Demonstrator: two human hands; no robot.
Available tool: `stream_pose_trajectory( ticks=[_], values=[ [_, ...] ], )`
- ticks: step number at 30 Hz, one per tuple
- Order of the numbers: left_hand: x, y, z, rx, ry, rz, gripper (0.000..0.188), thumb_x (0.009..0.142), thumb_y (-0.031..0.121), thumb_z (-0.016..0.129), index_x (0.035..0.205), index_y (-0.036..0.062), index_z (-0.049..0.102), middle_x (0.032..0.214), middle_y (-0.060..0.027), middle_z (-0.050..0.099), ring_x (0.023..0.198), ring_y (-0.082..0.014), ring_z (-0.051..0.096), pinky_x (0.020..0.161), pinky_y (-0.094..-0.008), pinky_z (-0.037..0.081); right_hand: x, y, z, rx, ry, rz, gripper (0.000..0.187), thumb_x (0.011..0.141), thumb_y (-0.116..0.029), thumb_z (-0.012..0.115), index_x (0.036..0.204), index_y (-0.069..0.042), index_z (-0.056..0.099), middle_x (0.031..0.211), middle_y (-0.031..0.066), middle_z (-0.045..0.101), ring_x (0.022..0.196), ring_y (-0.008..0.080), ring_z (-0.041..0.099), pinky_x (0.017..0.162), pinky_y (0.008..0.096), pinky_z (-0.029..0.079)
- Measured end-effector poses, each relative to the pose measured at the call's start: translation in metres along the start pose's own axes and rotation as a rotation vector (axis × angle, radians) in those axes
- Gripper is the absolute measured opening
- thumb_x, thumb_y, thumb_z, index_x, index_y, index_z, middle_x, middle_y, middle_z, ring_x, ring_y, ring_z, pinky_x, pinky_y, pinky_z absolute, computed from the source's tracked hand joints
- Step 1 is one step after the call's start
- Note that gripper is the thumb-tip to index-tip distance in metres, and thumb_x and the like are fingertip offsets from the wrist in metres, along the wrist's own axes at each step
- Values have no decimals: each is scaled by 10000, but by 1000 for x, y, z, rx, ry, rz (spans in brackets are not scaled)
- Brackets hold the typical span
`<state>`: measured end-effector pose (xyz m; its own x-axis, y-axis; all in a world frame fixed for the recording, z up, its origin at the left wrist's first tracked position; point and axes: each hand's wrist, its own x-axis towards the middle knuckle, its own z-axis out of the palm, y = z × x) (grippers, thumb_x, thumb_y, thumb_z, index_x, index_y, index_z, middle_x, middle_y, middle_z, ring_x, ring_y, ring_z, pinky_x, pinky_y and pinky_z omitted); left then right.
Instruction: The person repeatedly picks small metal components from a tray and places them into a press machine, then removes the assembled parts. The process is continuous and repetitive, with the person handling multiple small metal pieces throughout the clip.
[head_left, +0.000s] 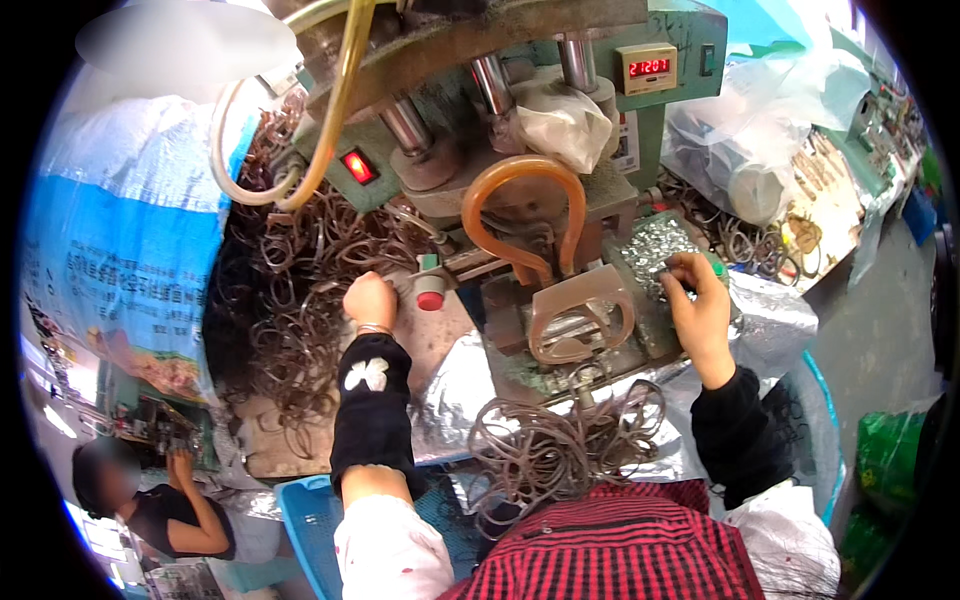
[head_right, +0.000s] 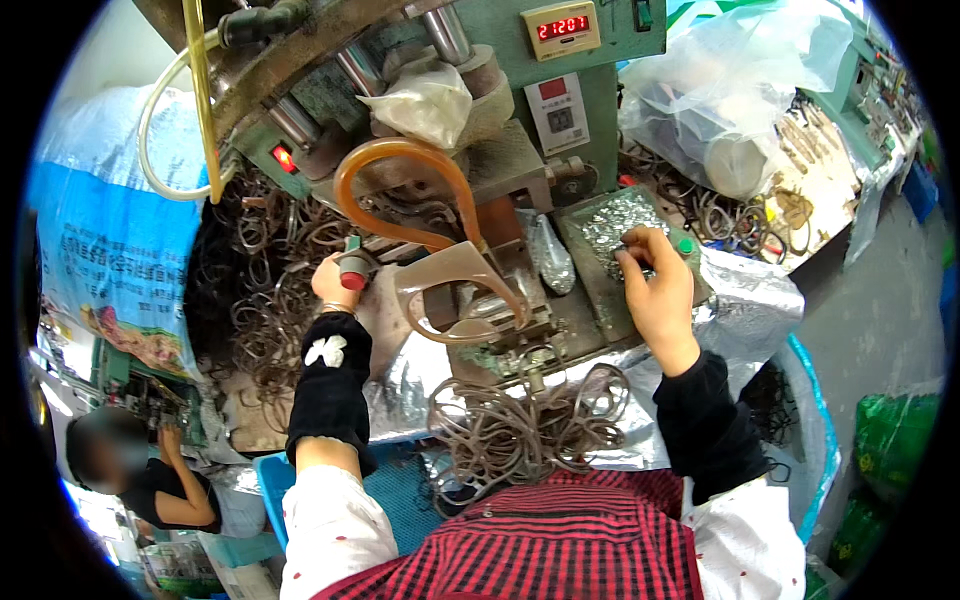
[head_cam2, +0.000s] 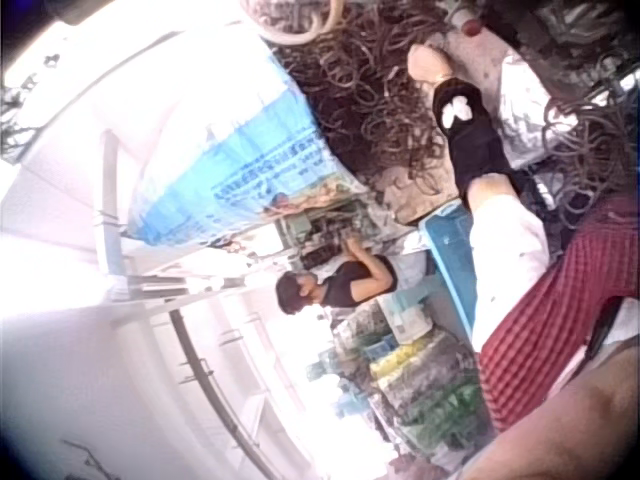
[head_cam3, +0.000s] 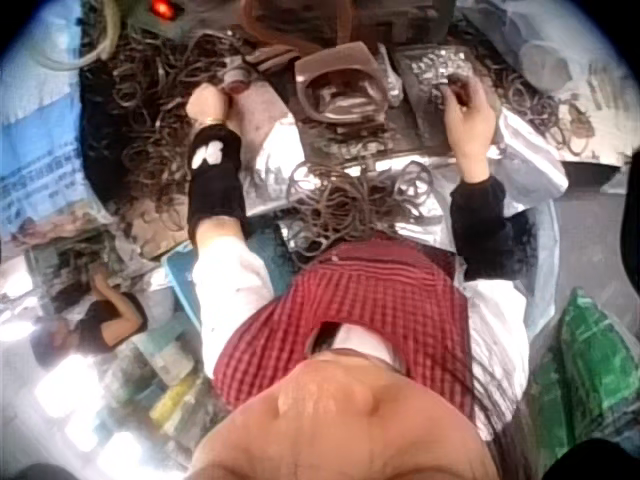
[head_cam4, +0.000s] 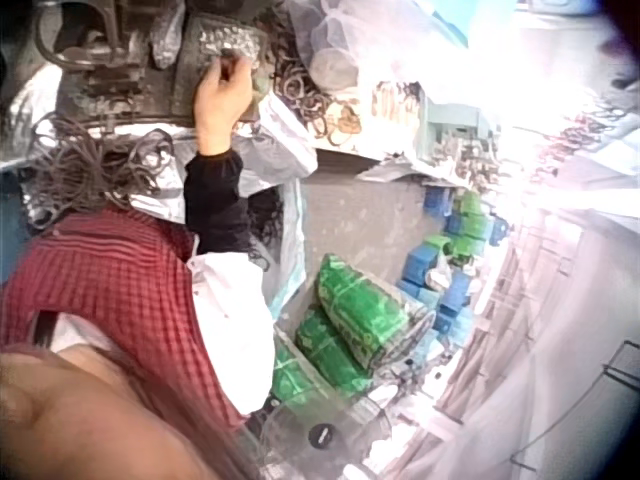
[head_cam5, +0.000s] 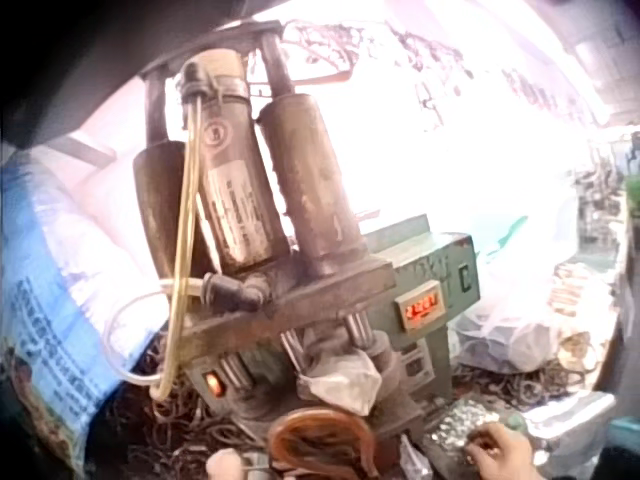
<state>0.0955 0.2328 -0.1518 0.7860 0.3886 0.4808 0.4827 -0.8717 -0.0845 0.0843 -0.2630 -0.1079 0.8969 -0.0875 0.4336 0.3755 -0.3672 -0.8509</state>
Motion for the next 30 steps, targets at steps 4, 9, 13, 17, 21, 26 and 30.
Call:
stream_pose_trajectory(
  ticks=[4, 9, 13, 17, 21, 26, 30],
  values=[
    [-9, 2, -16, -139, -140, -85, 189, 787, 198, 617, 777, 46, 728, 788, -191, 709, 764, -378, 704, 675, -476, 547, -24, 20, -37, 97, 102, 167, 143, 897, 5, 639, 1040, 10, 633, 908, 104, 691, 856, 184, 681, 783, 275, 507],
    [-53, -32, -95, -1088, -420, -394, 206, 967, 221, 632, 826, 78, 584, 605, -41, 632, 422, -96, 512, 394, -231, 342, -19, -26, -34, 139, -46, 14, 112, 824, 0, 695, 935, -5, 706, 885, 92, 686, 828, 209, 646, 770, 308, 496],
    [-115, -40, -124, -822, -394, -359, 134, 854, 88, 699, 848, 51, 570, 643, -51, 643, 489, -130, 565, 441, -278, 415, 10, -70, 8, 210, -206, -332, 152, 782, -3, 724, 931, -31, 732, 876, 106, 713, 825, 266, 660, 757, 350, 507],
    [-160, -75, -85, -583, -197, -160, 210, 805, -59, 681, 925, 50, 549, 701, -39, 582, 602, -110, 552, 517, -271, 447, -4, -78, 44, 435, -138, -116, 234, 782, -5, 723, 1015, -28, 716, 965, 105, 698, 855, 225, 656, 786, 327, 512],
    [-127, -45, -176, -985, -477, -381, 479, 768, -112, 657, 1192, 46, 499, 729, -2, 583, 594, -81, 521, 521, -233, 424, -10, -82, 54, 762, -228, 207, 319, 834, 19, 708, 1148, 15, 655, 1049, 54, 680, 958, 128, 632, 869, 282, 506],
    [-68, -70, -226, -1034, -528, -347, 229, 819, -25, 683, 1021, 37, 596, 751, 40, 619, 574, -28, 505, 484, -181, 350, -17, -105, 52, 1002, -300, 295, 406, 869, 50, 667, 1261, 38, 562, 1147, 85, 646, 1006, 91, 613, 900, 226, 480],
    [-113, -30, -204, -1105, 27, -376, 227, 908, 46, 669, 1131, 4, 686, 841, 5, 653, 605, -26, 454, 515, -183, 326, -40, -133, 33, 811, -233, 210, 431, 872, 53, 584, 1299, 12, 541, 1233, 64, 618, 1099, 175, 607, 972, 326, 474]
  ],
)
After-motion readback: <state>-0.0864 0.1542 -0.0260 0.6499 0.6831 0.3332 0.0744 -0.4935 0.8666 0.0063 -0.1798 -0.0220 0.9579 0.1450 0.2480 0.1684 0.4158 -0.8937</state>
